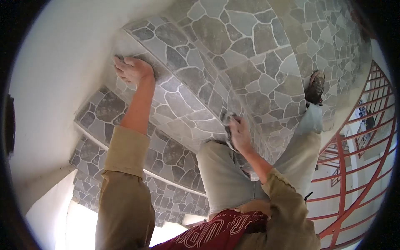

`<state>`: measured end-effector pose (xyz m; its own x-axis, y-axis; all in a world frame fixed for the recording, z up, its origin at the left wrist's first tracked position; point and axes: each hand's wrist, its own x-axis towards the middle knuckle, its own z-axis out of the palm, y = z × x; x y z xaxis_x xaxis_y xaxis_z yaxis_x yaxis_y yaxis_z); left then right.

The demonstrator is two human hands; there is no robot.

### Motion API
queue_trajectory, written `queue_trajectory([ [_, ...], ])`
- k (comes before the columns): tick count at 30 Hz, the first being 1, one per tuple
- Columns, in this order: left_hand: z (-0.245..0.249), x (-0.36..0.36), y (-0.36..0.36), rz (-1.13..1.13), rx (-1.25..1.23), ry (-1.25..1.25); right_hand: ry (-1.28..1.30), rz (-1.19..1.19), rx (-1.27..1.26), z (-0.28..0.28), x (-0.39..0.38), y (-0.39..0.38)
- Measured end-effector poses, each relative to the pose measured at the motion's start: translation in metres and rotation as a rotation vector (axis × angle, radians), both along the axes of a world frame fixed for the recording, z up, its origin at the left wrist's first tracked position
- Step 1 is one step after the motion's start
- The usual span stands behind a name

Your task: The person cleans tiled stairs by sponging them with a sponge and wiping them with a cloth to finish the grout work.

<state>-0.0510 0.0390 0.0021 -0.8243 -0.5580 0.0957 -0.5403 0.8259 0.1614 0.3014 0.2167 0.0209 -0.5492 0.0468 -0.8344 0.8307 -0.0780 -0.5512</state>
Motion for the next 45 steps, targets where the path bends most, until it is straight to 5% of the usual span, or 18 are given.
queue_trajectory([
  [2, 0.003, 0.0, 0.002, 0.018, -0.005, -0.01, 0.206, 0.02, 0.06, -0.018, -0.075, -0.035],
  [3, 0.003, -0.002, 0.004, 0.024, 0.0, -0.007, 0.047, -0.069, -0.179, 0.008, -0.171, -0.028],
  [6, 0.006, 0.0, 0.004, 0.017, -0.002, -0.011, 1.098, 0.222, 0.589, -0.061, -0.317, -0.075],
  [8, 0.004, 0.0, -0.001, -0.01, -0.008, -0.025, 0.964, -0.005, 0.506, -0.05, -0.365, -0.094],
  [9, 0.004, 0.0, -0.004, -0.006, -0.002, -0.045, 0.948, -0.013, 0.505, -0.046, -0.351, -0.089],
  [11, 0.002, 0.001, -0.003, -0.009, 0.014, -0.057, 0.882, -0.061, 0.036, -0.037, -0.29, -0.067],
  [15, -0.002, -0.003, 0.004, -0.001, -0.004, -0.004, 0.607, 0.11, 0.021, -0.028, -0.105, -0.034],
  [18, 0.0, 0.009, -0.007, 0.01, -0.036, -0.024, 0.845, 0.295, 0.235, -0.041, -0.171, -0.047],
  [20, -0.004, -0.005, -0.001, -0.008, -0.036, 0.02, 0.64, 0.111, 0.052, -0.061, -0.258, -0.065],
  [22, 0.0, 0.0, 0.002, -0.019, -0.008, 0.016, 0.761, 0.02, 0.071, -0.091, -0.317, -0.083],
  [25, 0.003, 0.001, 0.004, 0.001, 0.014, -0.012, 0.724, -0.034, -0.039, -0.073, -0.31, -0.06],
  [29, 0.001, -0.001, 0.003, 0.0, 0.016, -0.01, 0.514, -0.054, -0.095, -0.075, -0.165, -0.047],
  [32, -0.001, 0.001, -0.002, 0.006, -0.011, -0.02, 0.506, -0.073, -0.128, -0.065, -0.17, -0.039],
  [34, -0.002, 0.001, -0.003, 0.005, 0.018, -0.001, 0.534, -0.043, -0.132, -0.059, -0.25, -0.045],
  [35, -0.003, 0.0, -0.002, 0.007, 0.021, 0.002, 0.788, -0.182, 0.008, -0.077, -0.285, -0.068],
  [38, -0.002, -0.001, -0.002, -0.007, 0.009, 0.012, 0.689, 0.072, -0.128, -0.09, -0.359, -0.075],
  [42, 0.001, -0.001, 0.005, 0.02, 0.013, 0.012, 0.803, -0.154, -0.012, -0.084, -0.286, -0.068],
  [45, -0.002, 0.002, 0.0, 0.02, 0.006, -0.001, 0.631, 0.024, -0.17, -0.069, -0.14, -0.035],
])
